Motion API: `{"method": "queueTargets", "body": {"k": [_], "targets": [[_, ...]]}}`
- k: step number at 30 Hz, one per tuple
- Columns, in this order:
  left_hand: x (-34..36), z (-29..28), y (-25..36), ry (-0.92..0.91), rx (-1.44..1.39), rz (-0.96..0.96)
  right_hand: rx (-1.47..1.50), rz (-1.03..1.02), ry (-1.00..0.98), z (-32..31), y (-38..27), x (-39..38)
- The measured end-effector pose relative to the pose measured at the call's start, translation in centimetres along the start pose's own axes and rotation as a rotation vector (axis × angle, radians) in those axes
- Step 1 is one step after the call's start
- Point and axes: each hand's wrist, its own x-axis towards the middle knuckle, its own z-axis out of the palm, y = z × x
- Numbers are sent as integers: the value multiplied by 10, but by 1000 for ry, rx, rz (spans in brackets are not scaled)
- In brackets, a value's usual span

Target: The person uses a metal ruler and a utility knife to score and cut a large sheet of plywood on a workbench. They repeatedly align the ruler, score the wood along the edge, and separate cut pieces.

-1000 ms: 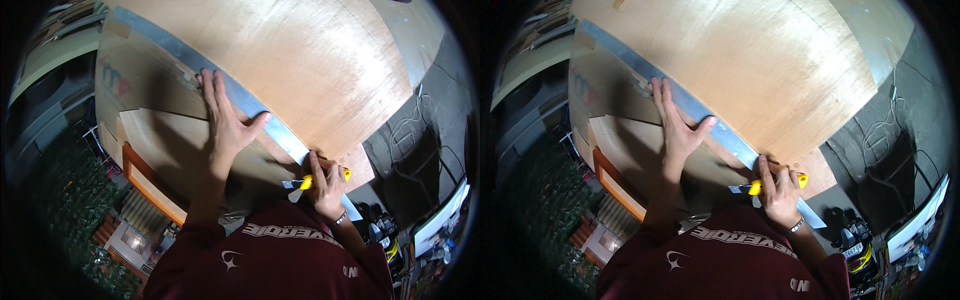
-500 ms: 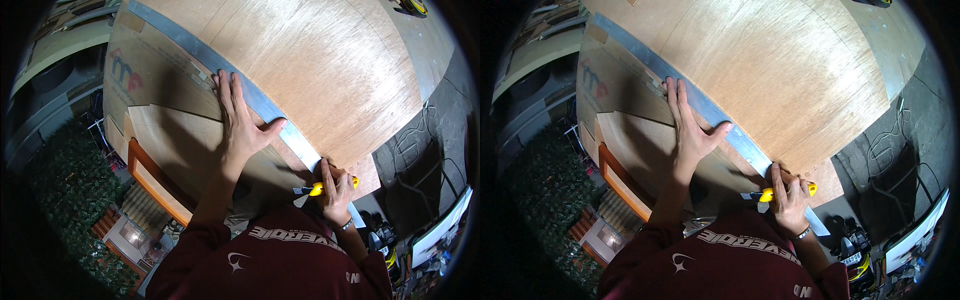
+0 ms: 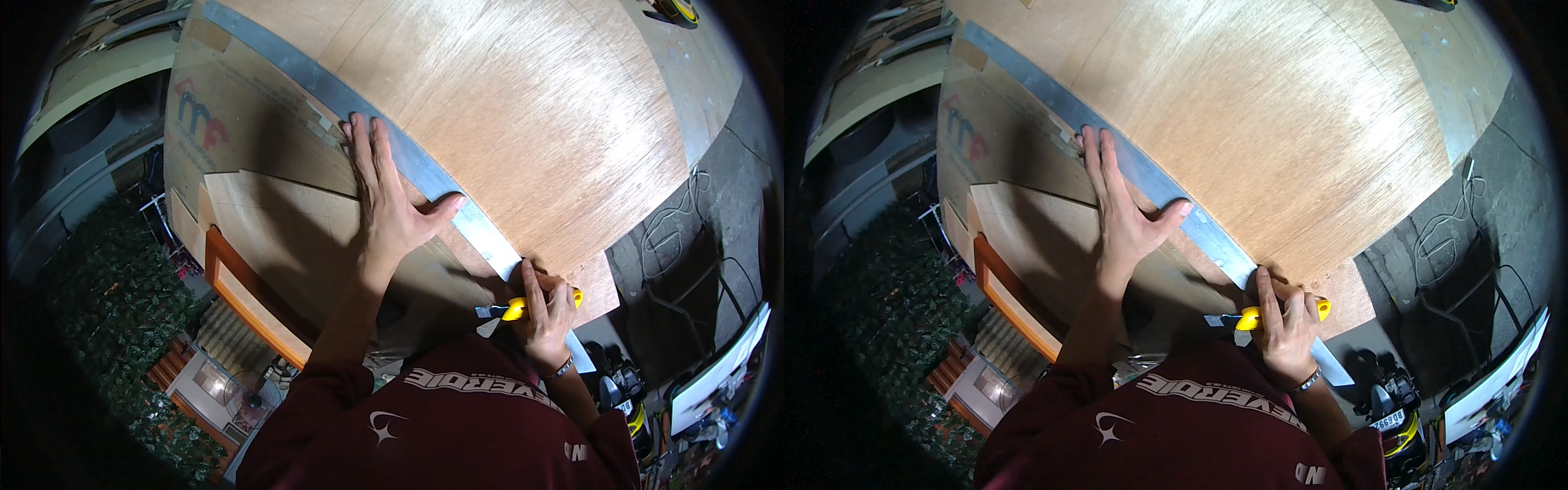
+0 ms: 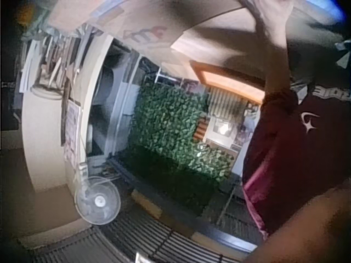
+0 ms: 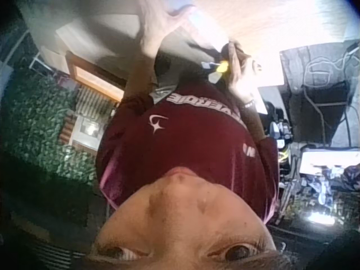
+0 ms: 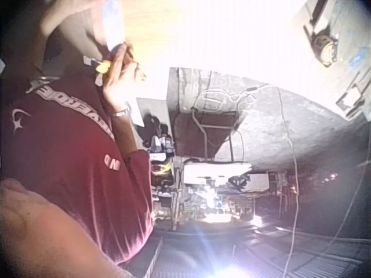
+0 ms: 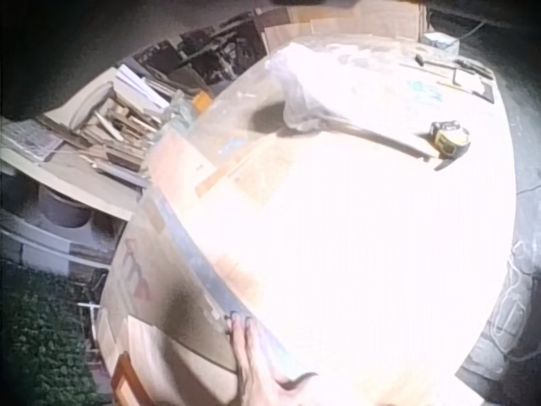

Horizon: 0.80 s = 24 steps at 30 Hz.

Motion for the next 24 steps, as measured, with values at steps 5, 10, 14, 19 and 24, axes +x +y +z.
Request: {"method": "queueTargets", "body": {"k": [5, 10, 14, 19, 24], "targets": [[-1, 0, -1, 1, 2, 6, 21, -11, 25, 1, 1, 2], [-1, 1, -4, -7, 19, 9, 26, 31, 17, 3, 2, -3], [-2, 3, -5, -1, 22, -3, 24, 31, 27, 3, 1, -2], [-3, 5, -8, 10, 39, 0, 29, 15, 20, 2, 0, 0], [-3, 6, -8, 22, 40, 6, 11, 22, 11, 2, -1, 0]]}}
